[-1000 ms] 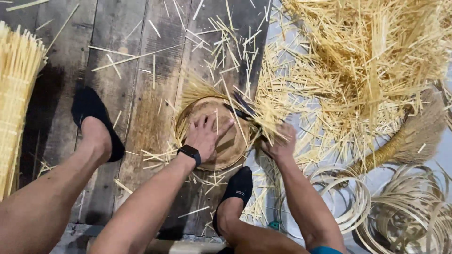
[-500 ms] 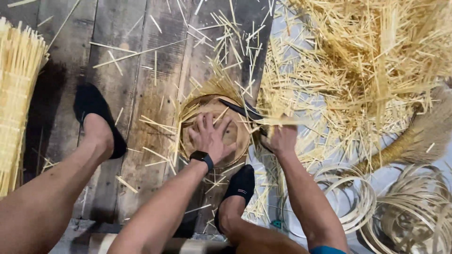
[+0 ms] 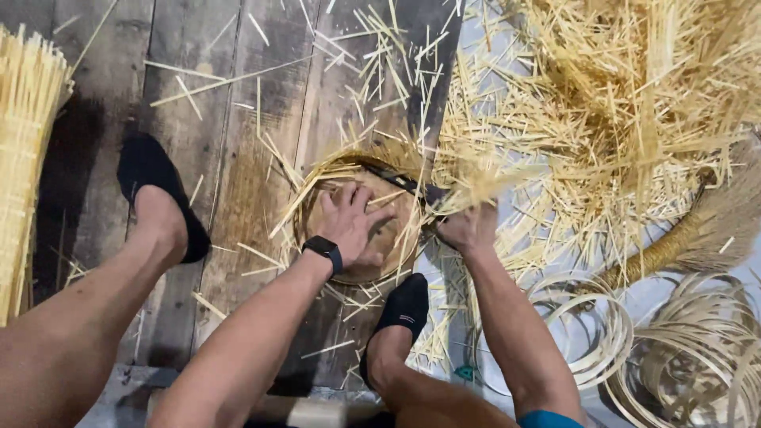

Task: The person sits at a floor-level workspace and assembles a round bamboo sieve, pressing a woven bamboo mat into a circular bamboo frame and folding the protruding strip ends over the rim. They use scissors to trim the excess bamboo strips and rotate the sieve to work around its edge.

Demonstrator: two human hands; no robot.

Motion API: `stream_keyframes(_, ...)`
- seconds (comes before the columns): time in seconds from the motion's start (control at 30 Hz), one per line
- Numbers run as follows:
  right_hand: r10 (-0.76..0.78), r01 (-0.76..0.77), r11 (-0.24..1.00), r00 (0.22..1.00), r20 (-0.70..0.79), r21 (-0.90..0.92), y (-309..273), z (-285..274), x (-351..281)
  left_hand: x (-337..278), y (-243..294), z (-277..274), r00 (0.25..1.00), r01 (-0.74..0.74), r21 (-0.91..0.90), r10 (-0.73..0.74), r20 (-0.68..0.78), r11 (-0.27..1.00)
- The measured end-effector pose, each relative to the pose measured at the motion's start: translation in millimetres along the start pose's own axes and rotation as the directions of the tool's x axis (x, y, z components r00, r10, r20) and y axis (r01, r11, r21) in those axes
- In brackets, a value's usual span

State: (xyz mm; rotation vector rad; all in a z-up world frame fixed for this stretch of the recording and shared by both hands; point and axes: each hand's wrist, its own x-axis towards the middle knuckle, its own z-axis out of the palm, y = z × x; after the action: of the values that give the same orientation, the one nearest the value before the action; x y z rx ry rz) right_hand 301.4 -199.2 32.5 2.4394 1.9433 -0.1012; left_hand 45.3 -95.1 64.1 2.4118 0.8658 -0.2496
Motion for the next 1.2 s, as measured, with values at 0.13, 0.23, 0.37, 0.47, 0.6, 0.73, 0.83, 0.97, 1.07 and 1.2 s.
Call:
stream_keyframes(0.13,0.119,-0.132,0.991,0.957,0.263,0.032,36,28,-26,-3,-14,12,0.992,-0.125,-0.009,0.125,-0.026,0.992)
stream_keyframes(0.23,-0.024,0.026,0.991,1.0,-0.018,0.132,18,-17,-40,-12,8,-7,0.991,-0.124,-0.078,0.12,-0.05,0.989)
stream_keyframes(0.37,0.104,-0.105,0.991,0.994,0.013,0.084,32,25,-48,-7,25,7,0.995,0.051,-0.111,-0.06,-0.077,0.992)
stream_keyframes(0.47,0.135,-0.137,0.99,0.989,0.061,0.031,-12,-18,-22,-13,20,21,0.991,0.086,-0.088,-0.094,-0.092,0.992)
stream_keyframes(0.6,0.299,-0.265,0.954,0.807,0.51,-0.141,31,39,-34,-12,18,0,1.0,0.008,-0.057,-0.009,-0.015,0.998)
stream_keyframes(0.73,0.345,-0.317,0.936,0.727,0.594,-0.156,36,3,-45,-14,6,-8,0.994,-0.066,-0.028,0.068,0.082,0.997)
stream_keyframes(0.83,0.158,-0.135,0.983,0.968,0.193,-0.125,29,-1,-36,-5,3,2,0.993,-0.105,-0.012,0.105,0.062,0.994)
stream_keyframes(0.97,-0.015,0.017,0.993,1.0,0.021,-0.12,-19,-39,5,-3,-9,20,0.992,-0.107,-0.04,0.109,0.065,0.993)
stream_keyframes(1.07,0.121,-0.13,0.99,0.98,0.161,0.047,35,45,-23,-11,-1,7,0.99,-0.118,-0.024,0.119,0.075,0.993)
stream_keyframes(1.2,0.125,-0.169,0.972,0.961,0.248,0.165,26,-26,-23,-19,21,24,0.98,0.104,-0.242,-0.141,-0.139,0.965)
